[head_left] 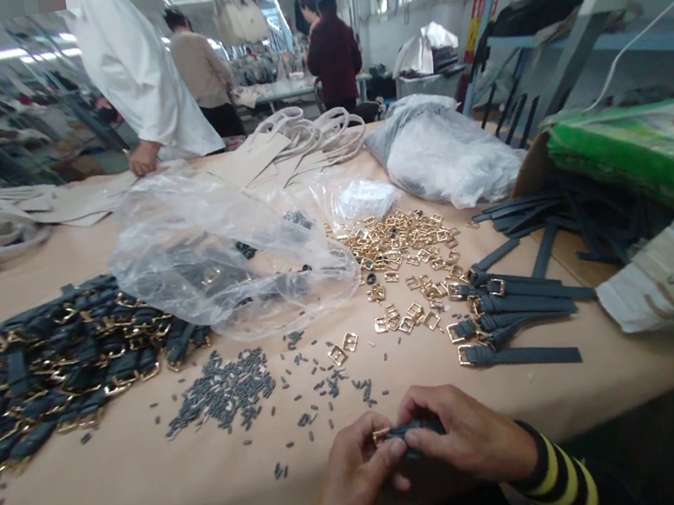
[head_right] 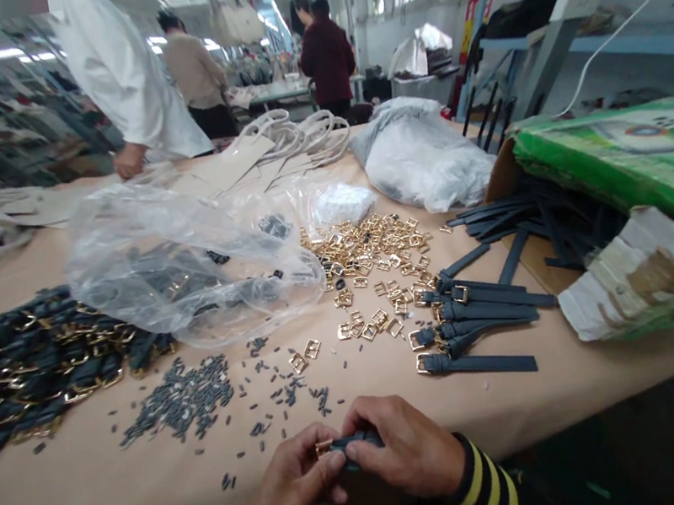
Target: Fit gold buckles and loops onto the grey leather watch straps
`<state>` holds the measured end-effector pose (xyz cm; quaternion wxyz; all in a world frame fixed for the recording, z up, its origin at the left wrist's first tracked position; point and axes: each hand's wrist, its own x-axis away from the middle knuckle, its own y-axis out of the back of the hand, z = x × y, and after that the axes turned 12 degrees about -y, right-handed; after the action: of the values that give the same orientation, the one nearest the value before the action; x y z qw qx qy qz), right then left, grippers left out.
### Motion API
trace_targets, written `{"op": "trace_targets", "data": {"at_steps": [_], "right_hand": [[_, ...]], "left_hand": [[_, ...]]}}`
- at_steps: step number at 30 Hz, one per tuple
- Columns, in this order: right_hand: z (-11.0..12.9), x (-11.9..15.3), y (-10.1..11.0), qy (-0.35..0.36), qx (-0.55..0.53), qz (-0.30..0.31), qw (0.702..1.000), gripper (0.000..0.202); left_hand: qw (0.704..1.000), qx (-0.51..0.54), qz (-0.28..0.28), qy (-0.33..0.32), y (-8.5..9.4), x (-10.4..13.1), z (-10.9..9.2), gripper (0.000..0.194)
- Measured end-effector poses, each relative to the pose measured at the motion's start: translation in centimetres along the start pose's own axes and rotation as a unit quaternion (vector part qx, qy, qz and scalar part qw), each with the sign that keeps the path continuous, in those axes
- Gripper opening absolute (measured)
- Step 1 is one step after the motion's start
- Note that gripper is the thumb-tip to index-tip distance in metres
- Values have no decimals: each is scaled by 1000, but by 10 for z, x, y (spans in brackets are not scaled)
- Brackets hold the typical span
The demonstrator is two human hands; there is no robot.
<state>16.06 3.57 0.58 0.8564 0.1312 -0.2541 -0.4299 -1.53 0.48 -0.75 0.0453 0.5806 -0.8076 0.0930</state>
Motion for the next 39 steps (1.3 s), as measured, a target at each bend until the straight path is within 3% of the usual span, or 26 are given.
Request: {"op": "trace_targets", "data": {"at_steps": [5, 7, 9, 11, 15, 18, 21, 24, 26, 27, 28, 30, 32, 34, 39], "right_hand": [[15, -33, 27, 45, 74, -7, 996, 17], [23, -59, 48, 41, 149, -76, 985, 19], [28, -92, 68, -25, 257, -191, 947, 23], [31, -124, 84, -63, 278, -239, 928, 25], [29, -173, 91, -120, 296, -259, 912, 14], [29, -187, 87, -126, 301, -242, 914, 14], [37, -176, 86, -110, 297, -223, 922, 16], [48, -138, 83, -59, 259, -203, 943, 15], [50, -102, 73, 22, 98, -115, 988, 13], [48, -85, 66, 30, 26, -41, 998, 12], [43, -68, 58, 29, -33, 16, 999, 11], [31, -41, 41, 14, -94, 43, 995, 9], [19, -24, 28, -3, -96, -5, 995, 8], [11, -15, 20, -3, -89, -10, 996, 6], [13, -6, 21, 21, -59, 109, 992, 6]], "left_hand": [[992, -73, -91, -44, 2, -13, -11, 21], [991, -75, -108, -34, 6, -18, -11, 21], [992, -62, -111, -17, 10, -23, -7, 22], [991, -47, -121, -15, 12, -25, -2, 23], [989, -45, -140, -33, 13, -25, 5, 25], [987, -58, -141, -48, 12, -23, 6, 25], [985, -71, -141, -64, 13, -21, 8, 24], [983, -86, -147, -72, 13, -20, 8, 24], [980, -98, -156, -78, 13, -19, 8, 23], [978, -103, -160, -84, 12, -19, 7, 23], [977, -106, -160, -89, 12, -19, 6, 23], [978, -100, -155, -94, 11, -18, 5, 23], [981, -87, -145, -93, 8, -16, 2, 24], [983, -79, -134, -94, 4, -14, 0, 25], [990, -63, -94, -90, -6, -7, -3, 24]]}}
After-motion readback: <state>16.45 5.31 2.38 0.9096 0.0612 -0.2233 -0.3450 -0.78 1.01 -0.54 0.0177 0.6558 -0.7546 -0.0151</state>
